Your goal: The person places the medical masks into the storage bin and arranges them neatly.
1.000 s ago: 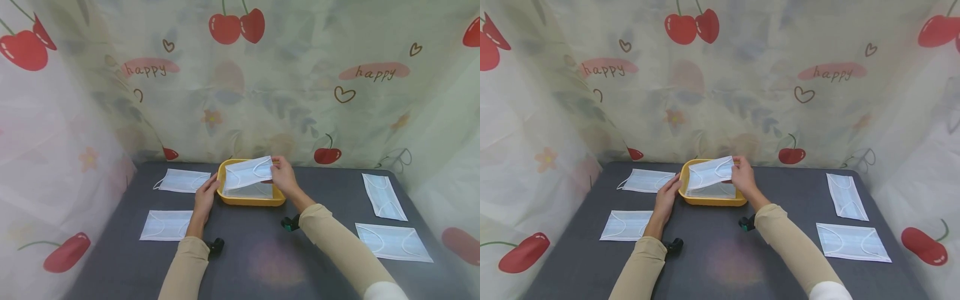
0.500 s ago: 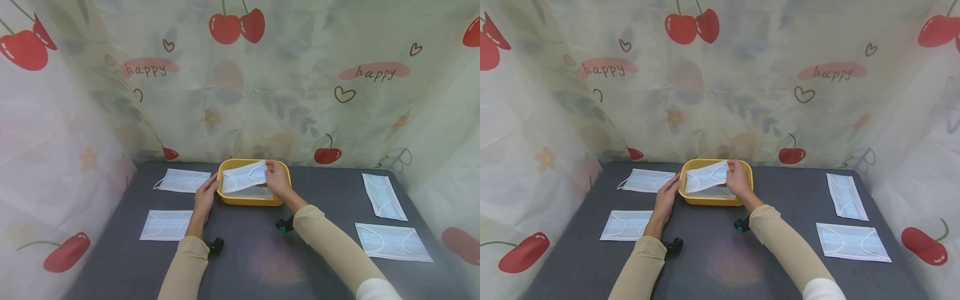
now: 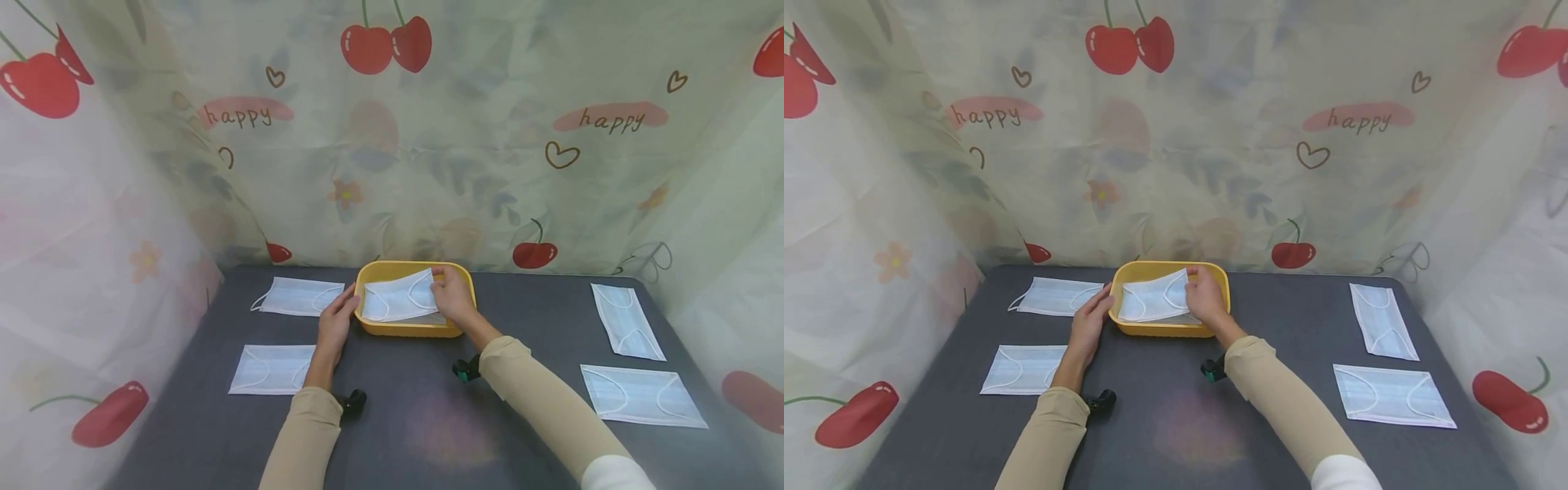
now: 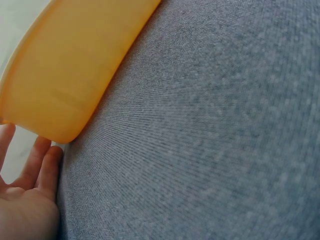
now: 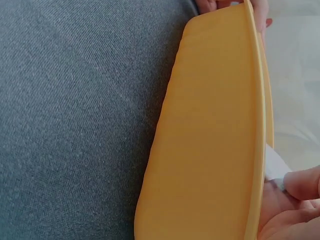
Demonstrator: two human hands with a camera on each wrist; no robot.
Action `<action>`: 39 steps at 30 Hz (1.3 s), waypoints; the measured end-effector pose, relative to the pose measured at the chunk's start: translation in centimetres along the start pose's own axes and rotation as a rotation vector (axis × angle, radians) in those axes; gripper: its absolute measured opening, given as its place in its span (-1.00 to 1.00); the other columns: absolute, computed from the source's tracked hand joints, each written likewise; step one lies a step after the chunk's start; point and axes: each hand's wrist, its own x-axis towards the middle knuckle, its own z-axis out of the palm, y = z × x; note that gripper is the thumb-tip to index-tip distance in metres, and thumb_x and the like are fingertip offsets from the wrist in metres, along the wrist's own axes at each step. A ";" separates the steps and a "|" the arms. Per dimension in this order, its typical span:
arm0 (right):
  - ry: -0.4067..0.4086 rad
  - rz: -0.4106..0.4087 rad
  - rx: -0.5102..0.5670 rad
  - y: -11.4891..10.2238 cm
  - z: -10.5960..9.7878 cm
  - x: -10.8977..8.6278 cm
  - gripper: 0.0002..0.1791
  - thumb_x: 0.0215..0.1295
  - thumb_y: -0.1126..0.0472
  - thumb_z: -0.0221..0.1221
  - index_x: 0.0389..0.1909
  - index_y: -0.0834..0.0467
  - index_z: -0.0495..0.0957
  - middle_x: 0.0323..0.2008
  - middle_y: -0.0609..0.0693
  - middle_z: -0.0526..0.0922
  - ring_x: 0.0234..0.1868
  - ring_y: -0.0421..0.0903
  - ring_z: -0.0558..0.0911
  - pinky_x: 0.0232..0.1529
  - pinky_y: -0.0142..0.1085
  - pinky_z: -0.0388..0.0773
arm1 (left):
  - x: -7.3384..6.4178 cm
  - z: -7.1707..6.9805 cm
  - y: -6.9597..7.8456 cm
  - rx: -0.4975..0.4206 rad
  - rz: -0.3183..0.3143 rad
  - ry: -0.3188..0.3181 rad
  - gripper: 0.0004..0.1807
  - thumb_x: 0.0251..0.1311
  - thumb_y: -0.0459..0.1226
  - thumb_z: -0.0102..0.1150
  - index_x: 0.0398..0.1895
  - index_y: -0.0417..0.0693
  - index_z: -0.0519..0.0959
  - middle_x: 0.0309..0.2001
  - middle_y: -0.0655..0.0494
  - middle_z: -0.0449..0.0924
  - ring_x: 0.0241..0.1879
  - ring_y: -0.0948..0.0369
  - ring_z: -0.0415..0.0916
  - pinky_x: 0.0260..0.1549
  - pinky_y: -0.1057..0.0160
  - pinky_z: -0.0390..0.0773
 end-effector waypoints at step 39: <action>-0.131 -0.428 -0.490 1.2 -3.5 -4.0 -0.09 0.46 -0.22 0.12 0.63 0.13 0.02 0.62 0.24 0.03 0.63 0.24 0.05 0.56 0.24 0.12 | -0.1 0.0 0.0 0.031 -0.021 0.014 -0.50 0.37 0.11 0.16 0.36 0.45 0.50 0.45 0.24 0.43 0.54 0.17 0.23 0.56 0.00 0.21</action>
